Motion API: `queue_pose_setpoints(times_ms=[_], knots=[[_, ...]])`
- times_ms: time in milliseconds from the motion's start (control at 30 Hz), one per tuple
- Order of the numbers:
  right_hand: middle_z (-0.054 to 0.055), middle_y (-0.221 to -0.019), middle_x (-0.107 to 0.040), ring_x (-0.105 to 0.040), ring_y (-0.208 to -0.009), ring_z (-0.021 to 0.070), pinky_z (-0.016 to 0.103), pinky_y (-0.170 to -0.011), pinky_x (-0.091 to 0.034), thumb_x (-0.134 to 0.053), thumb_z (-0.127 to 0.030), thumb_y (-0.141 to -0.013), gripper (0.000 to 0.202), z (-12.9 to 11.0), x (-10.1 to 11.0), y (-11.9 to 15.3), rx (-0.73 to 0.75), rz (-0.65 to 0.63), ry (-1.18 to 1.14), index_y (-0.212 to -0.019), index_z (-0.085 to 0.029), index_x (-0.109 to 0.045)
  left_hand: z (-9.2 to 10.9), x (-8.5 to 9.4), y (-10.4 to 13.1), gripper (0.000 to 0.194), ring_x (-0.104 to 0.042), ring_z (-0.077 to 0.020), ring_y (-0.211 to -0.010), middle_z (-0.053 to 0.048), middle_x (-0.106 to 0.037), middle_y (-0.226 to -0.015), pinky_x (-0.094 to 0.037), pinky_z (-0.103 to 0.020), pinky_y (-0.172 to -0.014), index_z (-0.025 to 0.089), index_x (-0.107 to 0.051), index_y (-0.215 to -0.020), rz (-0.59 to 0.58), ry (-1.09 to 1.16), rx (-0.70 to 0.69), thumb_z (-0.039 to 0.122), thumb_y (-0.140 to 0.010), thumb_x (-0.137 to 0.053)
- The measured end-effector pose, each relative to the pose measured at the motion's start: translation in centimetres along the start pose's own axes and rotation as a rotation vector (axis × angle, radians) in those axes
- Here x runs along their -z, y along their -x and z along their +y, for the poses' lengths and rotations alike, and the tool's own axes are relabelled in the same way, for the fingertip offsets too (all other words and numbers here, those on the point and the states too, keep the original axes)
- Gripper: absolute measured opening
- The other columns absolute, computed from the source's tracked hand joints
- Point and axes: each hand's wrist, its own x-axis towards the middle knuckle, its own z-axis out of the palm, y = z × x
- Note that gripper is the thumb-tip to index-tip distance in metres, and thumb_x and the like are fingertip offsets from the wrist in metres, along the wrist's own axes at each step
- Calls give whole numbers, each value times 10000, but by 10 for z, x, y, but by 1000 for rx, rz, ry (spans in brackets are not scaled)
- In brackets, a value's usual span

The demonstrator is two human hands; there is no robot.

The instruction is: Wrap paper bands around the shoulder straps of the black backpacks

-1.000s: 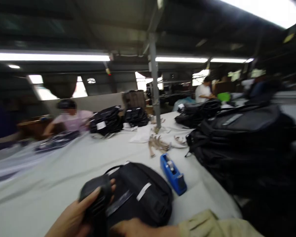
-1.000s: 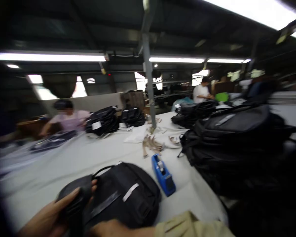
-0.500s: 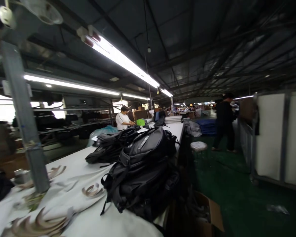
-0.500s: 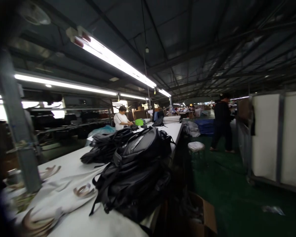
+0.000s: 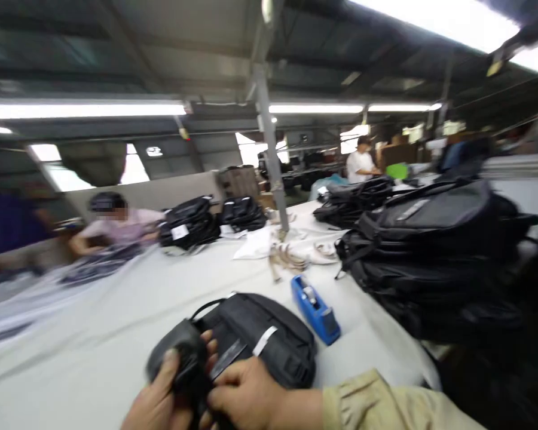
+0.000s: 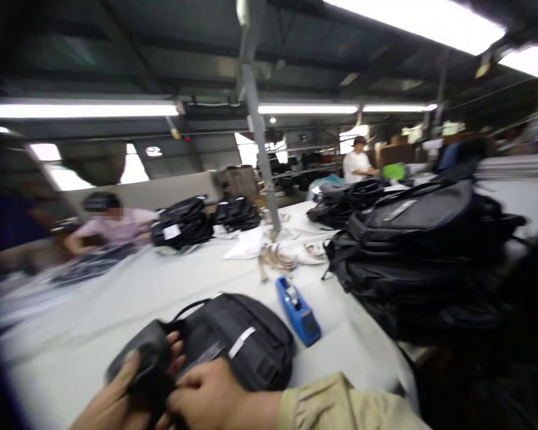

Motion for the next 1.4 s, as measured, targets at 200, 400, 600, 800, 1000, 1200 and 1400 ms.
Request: queue_pose_setpoints(times_ms=[200,400,600,800,1000,1200,1400], knots=[[30,-664,-671,-612,-547,130,263,-576,-489,-659,-406,-720,284,-7,-1,-6,7,-118,-66,-749,-124,-654,14,23,25,486,-538,-103,-406,-152,-742,-926,-429,-227,-332,94,-647,-1169,-4,147,-31,466,-864,-573],[61,-705,-690,-616,-547,143,276,-554,-486,-683,-446,-712,340,-2,-7,7,-105,-125,-26,-773,-112,-656,24,22,22,334,-711,-221,-808,-171,-730,-1036,-594,-290,-615,69,-695,-1019,81,192,-156,355,-875,-598],[46,-699,-676,-632,-591,160,325,-641,-516,-727,-502,-670,396,-16,-13,-10,9,-179,-126,-751,-123,-648,30,28,20,473,-628,-145,-470,-173,-742,-995,-427,-213,-320,110,-665,-1142,38,122,-15,485,-886,-532],[40,-658,-662,-614,-564,153,318,-616,-502,-724,-491,-675,379,2,-15,-6,-76,-152,-65,-738,-127,-639,33,29,14,343,-714,-234,-836,-181,-718,-1085,-602,-320,-676,72,-701,-993,81,202,-171,375,-888,-580],[35,-678,-647,-623,-637,173,350,-678,-514,-693,-461,-729,330,-22,-17,-21,67,-232,-71,-737,-134,-653,37,31,15,550,-424,-66,-279,-166,-751,-873,-269,-194,-237,96,-665,-1152,9,89,14,541,-894,-472],[19,-788,-647,-597,-828,191,348,-814,-474,-670,-276,-747,166,-28,-7,-19,222,-416,139,-857,-162,-722,43,32,17,363,-709,-207,-703,-172,-747,-947,-591,-279,-571,58,-716,-986,61,116,-97,374,-872,-578],[38,-928,-607,-558,-934,198,324,-866,-429,-676,-223,-698,74,-28,-6,-24,386,-215,368,-649,-178,-709,36,30,15,353,-709,-224,-804,-154,-752,-858,-587,-287,-703,55,-726,-940,34,135,-116,370,-872,-579]])
